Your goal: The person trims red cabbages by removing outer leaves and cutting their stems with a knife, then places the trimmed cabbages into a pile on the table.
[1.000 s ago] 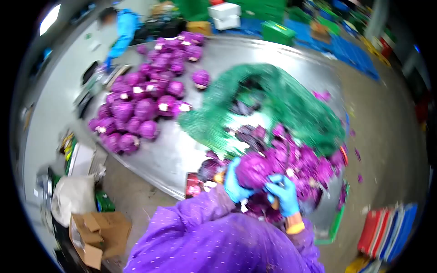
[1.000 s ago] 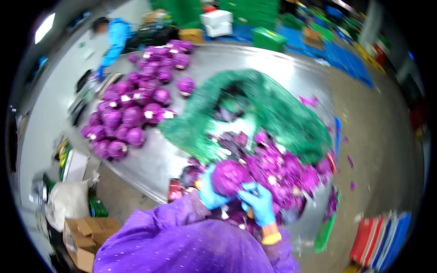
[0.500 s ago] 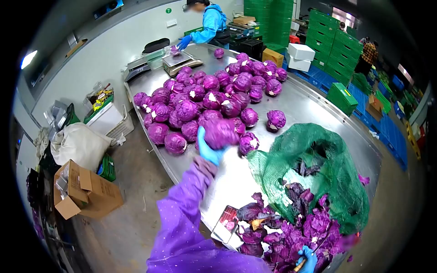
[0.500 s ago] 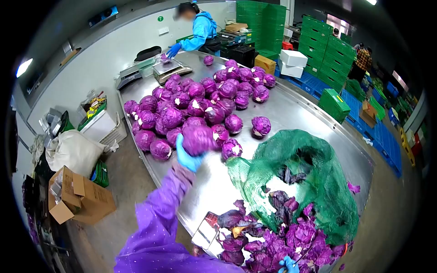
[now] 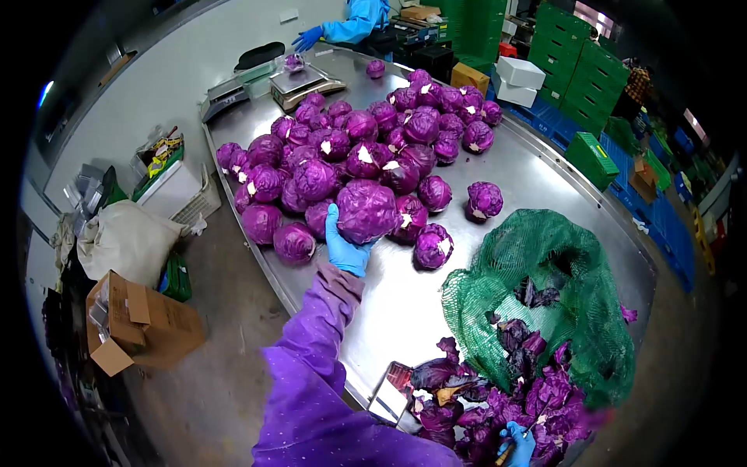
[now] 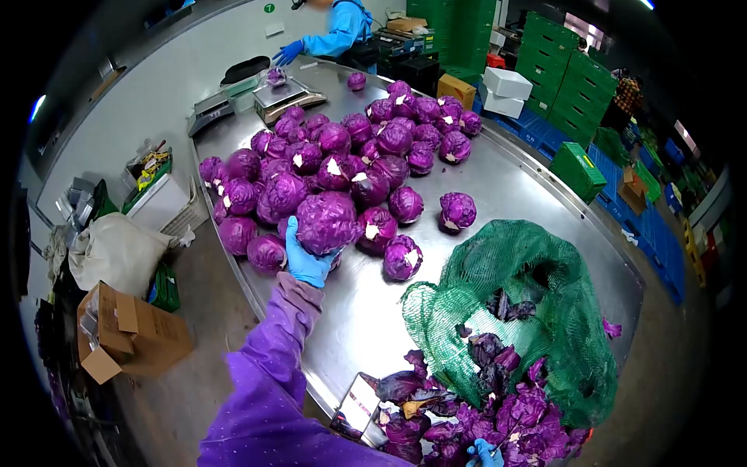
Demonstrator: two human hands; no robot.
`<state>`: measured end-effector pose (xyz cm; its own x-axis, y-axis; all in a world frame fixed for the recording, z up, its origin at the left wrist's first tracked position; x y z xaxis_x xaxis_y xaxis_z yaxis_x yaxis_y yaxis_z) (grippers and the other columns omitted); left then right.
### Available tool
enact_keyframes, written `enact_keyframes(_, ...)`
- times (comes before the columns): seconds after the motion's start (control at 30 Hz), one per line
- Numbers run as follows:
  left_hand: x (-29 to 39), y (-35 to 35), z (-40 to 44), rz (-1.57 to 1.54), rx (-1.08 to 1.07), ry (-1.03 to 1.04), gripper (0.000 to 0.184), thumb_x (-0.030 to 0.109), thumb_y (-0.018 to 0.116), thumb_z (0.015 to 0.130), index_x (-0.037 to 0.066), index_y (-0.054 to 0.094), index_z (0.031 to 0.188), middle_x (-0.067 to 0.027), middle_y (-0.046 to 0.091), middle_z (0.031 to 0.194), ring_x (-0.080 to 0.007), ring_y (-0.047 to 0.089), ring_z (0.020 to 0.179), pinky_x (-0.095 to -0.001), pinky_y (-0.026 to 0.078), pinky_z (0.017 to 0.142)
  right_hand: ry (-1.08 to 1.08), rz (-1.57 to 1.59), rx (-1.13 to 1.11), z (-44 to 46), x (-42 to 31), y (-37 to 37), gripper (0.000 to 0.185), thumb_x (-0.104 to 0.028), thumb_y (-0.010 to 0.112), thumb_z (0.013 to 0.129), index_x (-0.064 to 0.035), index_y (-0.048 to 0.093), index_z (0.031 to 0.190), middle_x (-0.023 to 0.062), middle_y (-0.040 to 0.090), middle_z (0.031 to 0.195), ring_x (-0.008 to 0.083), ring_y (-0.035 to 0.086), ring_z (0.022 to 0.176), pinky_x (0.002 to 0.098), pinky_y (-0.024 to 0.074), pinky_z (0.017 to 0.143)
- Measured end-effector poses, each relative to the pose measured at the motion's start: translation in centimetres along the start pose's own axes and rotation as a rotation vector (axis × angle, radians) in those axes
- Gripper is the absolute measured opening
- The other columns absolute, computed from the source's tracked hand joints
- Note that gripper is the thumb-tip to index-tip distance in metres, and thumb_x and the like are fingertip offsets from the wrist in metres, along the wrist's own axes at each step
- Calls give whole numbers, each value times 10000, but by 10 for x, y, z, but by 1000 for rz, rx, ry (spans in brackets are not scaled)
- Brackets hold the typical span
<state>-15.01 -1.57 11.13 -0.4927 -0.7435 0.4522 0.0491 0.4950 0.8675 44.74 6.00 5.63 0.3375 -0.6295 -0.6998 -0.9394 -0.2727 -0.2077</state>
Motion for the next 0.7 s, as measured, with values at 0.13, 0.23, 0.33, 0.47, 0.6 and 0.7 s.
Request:
enact_keyframes(0.13,-11,14,-8,-72,-29,-74,710,577,588,841,146,423,1381,-137,474,1369,-369,482,1235,-607,406,1005,-5,-32,16,-3,0,-6,258,-343,616,895,-116,651,778,-18,467,458,101,390,296,229,281,258)
enact_keyframes(0.23,-10,16,1,-75,-29,-82,682,557,560,867,146,411,1390,-148,457,1381,-376,470,1248,-614,392,1017,11,53,37,-5,9,-8,231,-321,626,891,-109,658,804,-11,501,484,101,399,308,225,288,262)
enact_keyframes(0.33,-15,12,16,-48,-14,-83,641,524,536,892,148,407,1396,-149,453,1386,-378,465,1255,-617,386,1020,31,71,52,-5,17,-6,223,-313,642,881,-101,662,815,0,523,505,102,409,317,229,293,263)
enact_keyframes(0.47,-30,5,28,4,-62,-82,627,457,581,881,131,417,1391,-134,470,1380,-358,467,1258,-597,385,1028,67,36,57,-8,23,-3,237,-339,651,872,-106,668,827,-7,508,504,98,387,320,233,271,269)
enact_keyframes(0.6,-50,11,14,-50,-65,-111,598,400,627,866,100,463,1357,-126,504,1357,-335,490,1241,-557,395,1037,-1,51,39,-25,-11,14,201,-308,626,888,-110,662,889,-5,546,561,81,382,349,224,269,303)
enact_keyframes(0.7,-71,29,-12,-69,-112,-161,573,407,561,904,96,442,1369,-146,472,1381,-362,473,1257,-589,382,1039,-198,40,-186,12,-12,19,350,-103,616,861,-33,569,1201,73,652,1035,93,532,487,229,404,372)
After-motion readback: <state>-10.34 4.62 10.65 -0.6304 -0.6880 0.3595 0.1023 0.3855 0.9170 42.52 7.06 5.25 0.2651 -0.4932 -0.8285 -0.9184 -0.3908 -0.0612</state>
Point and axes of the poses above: each hand's wrist, its own z-axis towards the middle knuckle, its own y-axis out of the palm, x = y × z, the point moved 7 cm from there along z, towards the middle knuckle
